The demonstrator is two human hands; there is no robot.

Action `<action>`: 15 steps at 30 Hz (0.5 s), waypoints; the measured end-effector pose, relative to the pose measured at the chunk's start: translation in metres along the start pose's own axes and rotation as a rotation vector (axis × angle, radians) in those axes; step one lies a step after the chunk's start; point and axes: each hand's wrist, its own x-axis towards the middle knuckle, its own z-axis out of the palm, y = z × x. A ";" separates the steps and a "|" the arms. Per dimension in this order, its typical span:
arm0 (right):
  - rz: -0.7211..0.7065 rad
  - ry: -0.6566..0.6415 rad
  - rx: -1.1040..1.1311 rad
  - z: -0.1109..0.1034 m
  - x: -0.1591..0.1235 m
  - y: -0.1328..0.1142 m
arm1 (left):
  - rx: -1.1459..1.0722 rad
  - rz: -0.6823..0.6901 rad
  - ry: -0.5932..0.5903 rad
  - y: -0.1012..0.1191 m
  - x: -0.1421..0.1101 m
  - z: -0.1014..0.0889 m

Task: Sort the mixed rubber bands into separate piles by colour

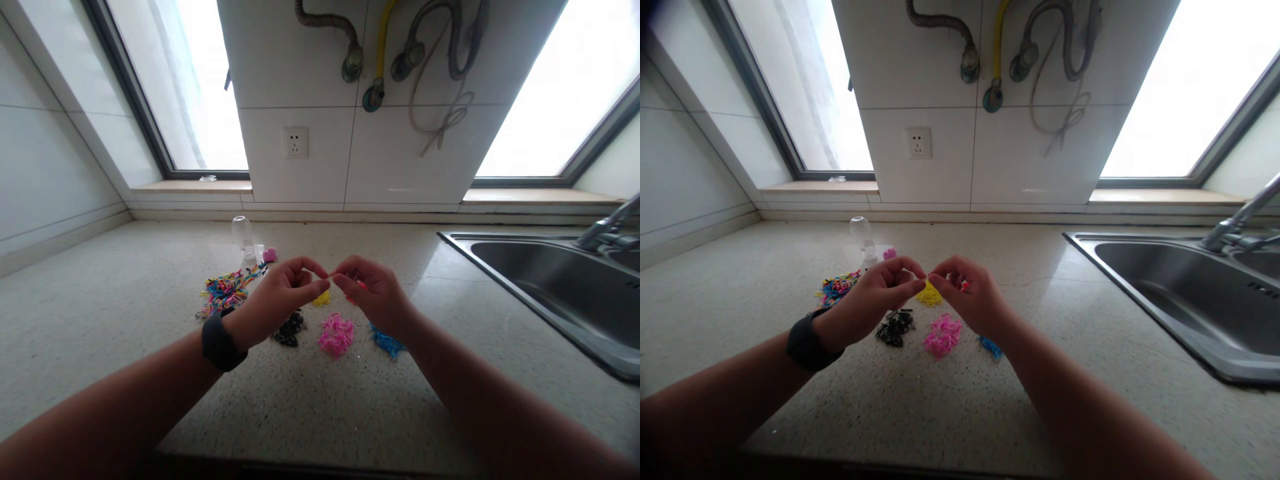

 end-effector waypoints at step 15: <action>0.043 0.007 -0.182 -0.007 0.008 0.013 | 0.687 -0.023 0.077 -0.066 0.027 -0.045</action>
